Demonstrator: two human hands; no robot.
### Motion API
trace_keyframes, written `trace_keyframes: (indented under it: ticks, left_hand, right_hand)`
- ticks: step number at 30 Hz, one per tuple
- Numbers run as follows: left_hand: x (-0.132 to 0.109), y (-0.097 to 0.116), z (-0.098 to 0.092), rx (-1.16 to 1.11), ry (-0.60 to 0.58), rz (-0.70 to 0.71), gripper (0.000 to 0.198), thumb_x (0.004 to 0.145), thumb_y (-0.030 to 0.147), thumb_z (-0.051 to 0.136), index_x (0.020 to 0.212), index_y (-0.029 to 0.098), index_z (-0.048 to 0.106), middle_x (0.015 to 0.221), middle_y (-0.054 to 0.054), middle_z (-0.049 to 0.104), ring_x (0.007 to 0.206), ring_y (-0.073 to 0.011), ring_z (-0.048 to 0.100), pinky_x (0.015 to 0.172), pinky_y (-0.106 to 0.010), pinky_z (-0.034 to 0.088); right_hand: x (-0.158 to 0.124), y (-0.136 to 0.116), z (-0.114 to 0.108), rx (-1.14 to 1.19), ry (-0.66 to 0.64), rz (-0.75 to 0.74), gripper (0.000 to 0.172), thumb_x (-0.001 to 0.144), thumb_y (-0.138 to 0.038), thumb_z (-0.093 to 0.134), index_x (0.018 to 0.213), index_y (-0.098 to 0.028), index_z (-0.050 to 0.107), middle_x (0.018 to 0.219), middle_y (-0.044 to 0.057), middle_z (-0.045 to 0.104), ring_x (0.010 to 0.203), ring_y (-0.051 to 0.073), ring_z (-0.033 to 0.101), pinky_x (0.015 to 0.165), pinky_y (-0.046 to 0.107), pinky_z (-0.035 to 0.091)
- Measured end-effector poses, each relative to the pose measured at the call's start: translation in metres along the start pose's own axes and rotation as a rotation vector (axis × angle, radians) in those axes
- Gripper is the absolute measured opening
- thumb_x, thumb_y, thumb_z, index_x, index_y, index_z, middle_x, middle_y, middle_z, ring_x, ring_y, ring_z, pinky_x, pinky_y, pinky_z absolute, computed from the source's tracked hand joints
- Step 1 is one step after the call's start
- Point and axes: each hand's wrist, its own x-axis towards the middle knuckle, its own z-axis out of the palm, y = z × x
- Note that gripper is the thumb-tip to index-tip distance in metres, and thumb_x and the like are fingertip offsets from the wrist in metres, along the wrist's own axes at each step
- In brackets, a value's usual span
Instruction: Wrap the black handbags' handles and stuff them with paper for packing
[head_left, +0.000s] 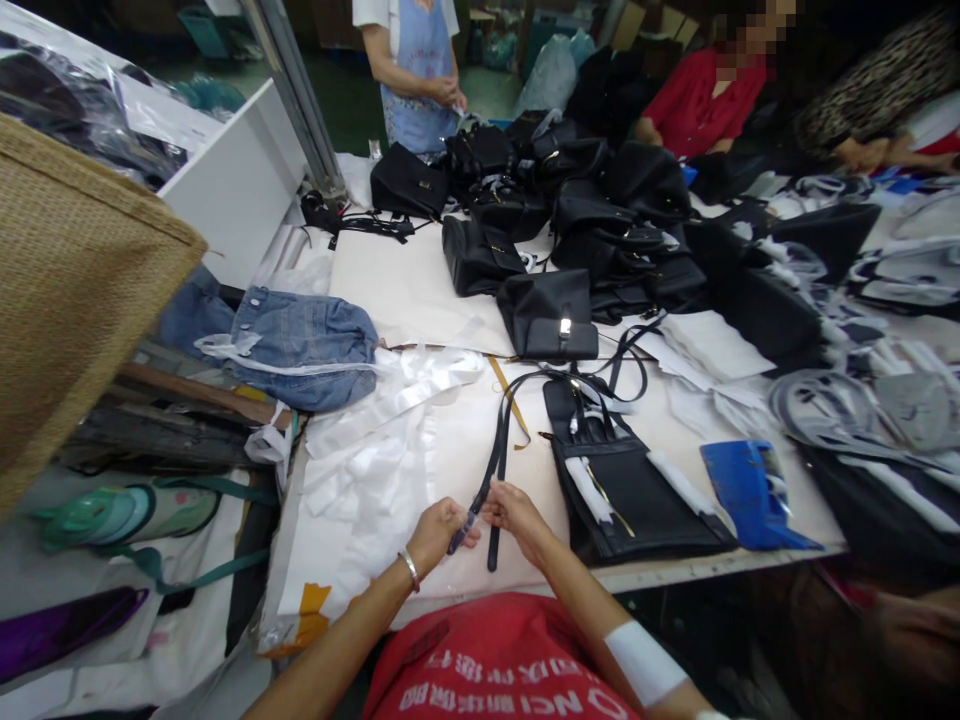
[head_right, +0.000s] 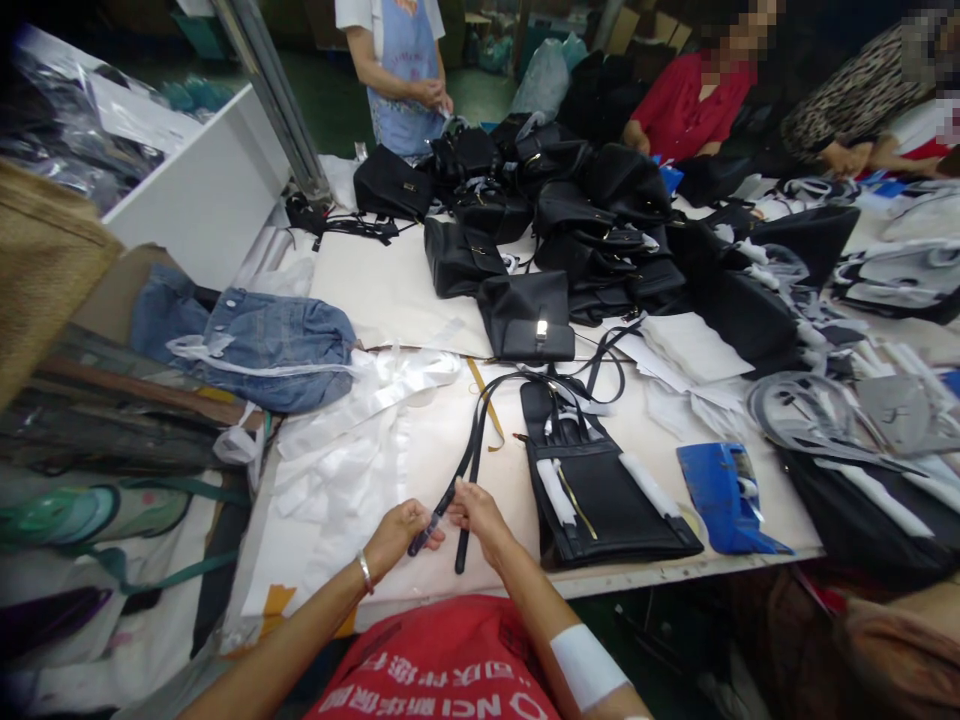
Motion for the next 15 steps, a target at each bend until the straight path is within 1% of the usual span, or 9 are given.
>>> trace_keyframes:
  ticks: [3, 6, 8, 10, 12, 13, 15]
  left_hand:
    - [0.003, 0.001, 0.000, 0.014, 0.036, 0.003, 0.030, 0.073, 0.047, 0.055, 0.075, 0.018, 0.046, 0.066, -0.007, 0.071, 0.056, -0.0200, 0.067, 0.049, -0.025, 0.043]
    - [0.011, 0.005, 0.002, -0.008, 0.084, 0.026, 0.029, 0.075, 0.046, 0.054, 0.074, 0.018, 0.045, 0.066, -0.007, 0.071, 0.056, -0.0200, 0.067, 0.053, -0.028, 0.047]
    - [0.019, 0.009, 0.004, -0.027, 0.106, 0.041, 0.026, 0.075, 0.043, 0.054, 0.073, 0.019, 0.044, 0.063, -0.005, 0.070, 0.055, -0.0196, 0.067, 0.057, -0.031, 0.050]
    - [0.025, 0.012, 0.007, -0.033, 0.110, 0.046, 0.024, 0.075, 0.042, 0.054, 0.072, 0.020, 0.044, 0.061, -0.003, 0.069, 0.054, -0.0195, 0.066, 0.058, -0.033, 0.051]
    - [0.031, 0.016, 0.010, -0.024, 0.099, 0.036, 0.025, 0.075, 0.043, 0.054, 0.071, 0.020, 0.044, 0.061, -0.003, 0.069, 0.056, -0.0195, 0.066, 0.059, -0.033, 0.051]
    - [0.034, 0.018, 0.012, -0.018, 0.091, 0.027, 0.025, 0.074, 0.043, 0.055, 0.071, 0.021, 0.044, 0.062, -0.003, 0.069, 0.057, -0.0195, 0.066, 0.060, -0.033, 0.051]
    - [0.038, 0.021, 0.014, -0.002, 0.075, 0.012, 0.027, 0.074, 0.045, 0.055, 0.071, 0.021, 0.044, 0.064, -0.004, 0.069, 0.057, -0.0188, 0.066, 0.062, -0.032, 0.051]
  right_hand:
    - [0.016, -0.011, -0.001, 0.084, 0.060, -0.011, 0.029, 0.067, -0.043, 0.070, 0.074, -0.019, 0.055, 0.074, -0.001, 0.063, 0.062, 0.009, 0.057, 0.064, 0.023, 0.046]
    - [0.017, -0.007, 0.004, 0.106, 0.058, -0.045, 0.029, 0.064, -0.037, 0.074, 0.070, -0.019, 0.052, 0.068, -0.004, 0.059, 0.061, 0.008, 0.055, 0.066, 0.021, 0.046]
    - [0.012, -0.002, 0.006, 0.103, -0.001, -0.040, 0.030, 0.063, -0.037, 0.075, 0.071, -0.019, 0.053, 0.063, -0.005, 0.057, 0.059, 0.009, 0.055, 0.068, 0.024, 0.047]
    - [0.010, 0.000, 0.004, 0.088, -0.087, 0.002, 0.032, 0.064, -0.042, 0.074, 0.073, -0.018, 0.054, 0.061, -0.004, 0.057, 0.058, 0.011, 0.056, 0.068, 0.029, 0.049]
    - [0.015, -0.005, 0.000, 0.089, -0.116, 0.046, 0.034, 0.067, -0.047, 0.071, 0.077, -0.018, 0.056, 0.065, -0.001, 0.061, 0.061, 0.013, 0.059, 0.068, 0.032, 0.050]
    - [0.020, -0.009, -0.002, 0.100, -0.094, 0.052, 0.035, 0.068, -0.049, 0.069, 0.080, -0.019, 0.057, 0.070, 0.001, 0.064, 0.064, 0.014, 0.060, 0.069, 0.032, 0.050]
    - [0.033, -0.020, -0.005, 0.134, -0.015, 0.012, 0.035, 0.068, -0.049, 0.069, 0.081, -0.019, 0.057, 0.079, 0.004, 0.067, 0.071, 0.015, 0.062, 0.069, 0.030, 0.049]
